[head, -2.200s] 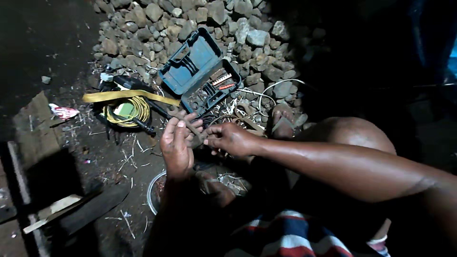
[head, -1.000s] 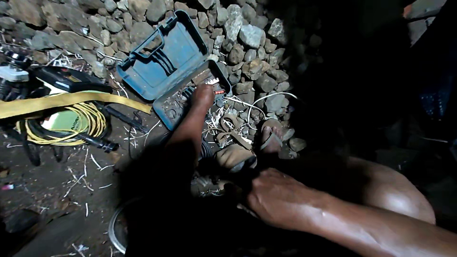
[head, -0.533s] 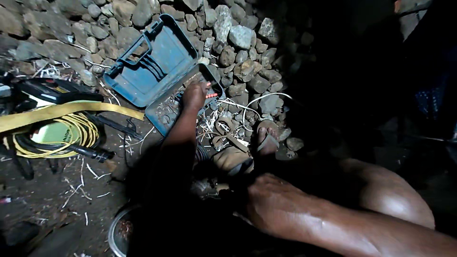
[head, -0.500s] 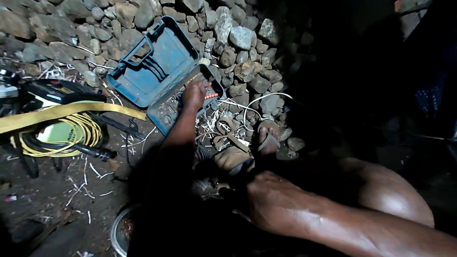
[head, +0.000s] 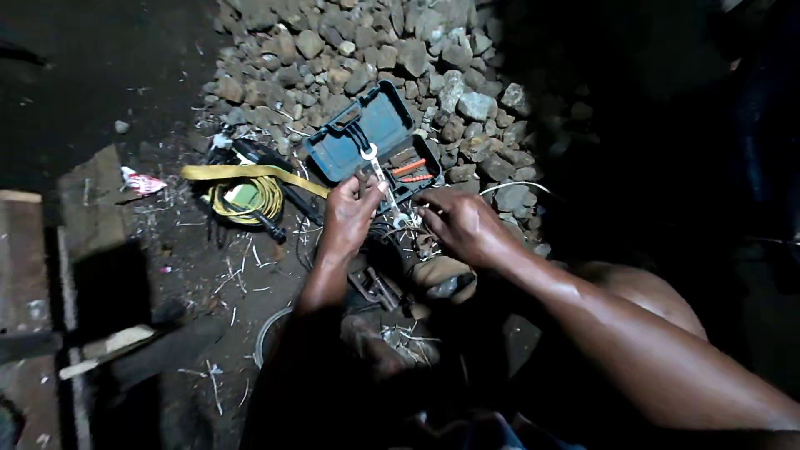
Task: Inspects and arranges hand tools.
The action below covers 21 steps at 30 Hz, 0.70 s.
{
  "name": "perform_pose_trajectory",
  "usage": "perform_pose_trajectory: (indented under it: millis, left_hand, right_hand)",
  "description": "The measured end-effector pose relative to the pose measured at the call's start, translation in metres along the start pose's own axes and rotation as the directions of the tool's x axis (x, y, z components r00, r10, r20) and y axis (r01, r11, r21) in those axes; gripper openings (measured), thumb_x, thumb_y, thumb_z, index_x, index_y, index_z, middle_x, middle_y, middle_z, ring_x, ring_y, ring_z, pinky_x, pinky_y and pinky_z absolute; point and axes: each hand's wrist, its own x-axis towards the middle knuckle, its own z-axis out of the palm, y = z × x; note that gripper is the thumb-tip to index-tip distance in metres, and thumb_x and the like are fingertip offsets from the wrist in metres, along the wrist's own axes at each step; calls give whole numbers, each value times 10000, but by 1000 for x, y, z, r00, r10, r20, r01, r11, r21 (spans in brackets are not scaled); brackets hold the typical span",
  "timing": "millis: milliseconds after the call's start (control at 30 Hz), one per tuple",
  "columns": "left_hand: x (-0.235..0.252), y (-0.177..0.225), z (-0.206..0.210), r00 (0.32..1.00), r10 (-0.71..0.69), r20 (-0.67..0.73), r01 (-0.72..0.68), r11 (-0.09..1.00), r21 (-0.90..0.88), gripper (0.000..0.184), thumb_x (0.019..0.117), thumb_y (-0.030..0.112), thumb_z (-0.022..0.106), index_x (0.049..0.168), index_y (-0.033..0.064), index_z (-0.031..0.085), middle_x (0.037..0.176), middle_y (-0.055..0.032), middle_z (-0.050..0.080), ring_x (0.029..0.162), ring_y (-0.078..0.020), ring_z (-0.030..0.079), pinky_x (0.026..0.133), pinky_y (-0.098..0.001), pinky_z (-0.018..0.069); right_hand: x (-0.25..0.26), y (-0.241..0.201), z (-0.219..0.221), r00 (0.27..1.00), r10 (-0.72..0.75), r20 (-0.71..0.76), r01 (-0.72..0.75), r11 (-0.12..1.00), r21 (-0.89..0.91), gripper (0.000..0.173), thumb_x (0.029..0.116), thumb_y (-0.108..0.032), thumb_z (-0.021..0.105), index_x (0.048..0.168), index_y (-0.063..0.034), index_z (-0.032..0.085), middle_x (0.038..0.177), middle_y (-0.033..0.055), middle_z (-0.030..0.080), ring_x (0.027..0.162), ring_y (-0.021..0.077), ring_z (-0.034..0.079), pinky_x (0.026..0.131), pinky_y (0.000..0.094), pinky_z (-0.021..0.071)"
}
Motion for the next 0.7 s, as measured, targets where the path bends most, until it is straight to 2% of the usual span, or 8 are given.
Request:
perform_pose_trajectory:
  millis: [67, 133, 267, 333, 433, 533, 600, 700]
  left_hand:
    - [-38, 16, -10, 999, 15, -38, -13, 998, 55, 158, 973, 174, 707, 1091, 74, 672, 787, -43, 651, 525, -90, 510, 457, -213, 430]
    - [-69, 21, -14, 995, 23, -92, -16, 997, 73, 146, 972, 186, 714, 1077, 92, 674, 762, -52, 620, 510, -110, 495, 442, -227, 421]
    - [-108, 11, -16, 981, 58, -185, -50, 998, 49, 135, 978, 197, 710, 1063, 99, 672, 773, -59, 613, 530, -122, 503, 461, -243, 441]
    - [-117, 2, -17, 970, 82, -229, -93, 995, -38, 131, 977, 167, 706, 1070, 81, 671, 795, -54, 618, 558, -110, 512, 485, -231, 447]
    - [-125, -8, -20, 964, 111, -242, -152, 976, -159, 118, 989, 114, 673, 1089, 62, 638, 823, -48, 627, 599, -94, 544, 523, -213, 470]
    - [-136, -5, -28, 953, 166, -255, -192, 978, -78, 94, 990, 116, 668, 1076, 88, 642, 787, -22, 595, 557, -81, 513, 478, -196, 444]
    - [-143, -4, -34, 953, 164, -256, -174, 985, -15, 94, 993, 168, 668, 1071, 153, 617, 747, -10, 542, 494, -82, 451, 422, -194, 406]
    - [-146, -6, -38, 948, 177, -264, -188, 982, -20, 98, 997, 167, 662, 1077, 169, 605, 731, -17, 516, 461, -90, 420, 386, -198, 387]
  right_hand:
    - [-4, -11, 3, 991, 82, 109, -103, 973, 205, 281, 1080, -302, 539, 1287, -185, 689, 1069, 16, 737, 854, 144, 709, 771, 416, 607]
    - [-12, -22, 14, 969, 68, 236, -161, 901, 402, 279, 1080, -326, 541, 1265, -184, 695, 1030, 3, 739, 814, 130, 716, 739, 375, 628]
    - [-27, -43, 40, 923, -6, 386, -275, 692, 667, 194, 1070, -179, 567, 1145, -49, 691, 976, 87, 751, 817, 196, 746, 766, 353, 649]
    - [-31, -50, 44, 905, -27, 424, -311, 637, 705, 194, 1072, -138, 550, 1139, -13, 682, 959, 109, 750, 813, 205, 749, 769, 339, 647]
    - [-34, -51, 43, 878, -66, 473, -356, 569, 741, 243, 1087, -111, 499, 1226, 0, 665, 1004, 125, 752, 827, 217, 748, 766, 341, 644]
    - [-40, -53, 44, 860, -85, 503, -393, 516, 761, 279, 1076, -60, 463, 1274, -7, 652, 1062, 150, 746, 811, 215, 739, 743, 330, 633]
    - [-40, -54, 47, 858, -75, 509, -415, 484, 770, 298, 1063, -34, 457, 1293, -8, 644, 1088, 158, 746, 822, 218, 743, 757, 337, 630]
    - [-34, -57, 53, 862, -81, 500, -418, 443, 793, 279, 1059, -30, 488, 1288, 9, 643, 1120, 165, 739, 867, 234, 751, 792, 356, 642]
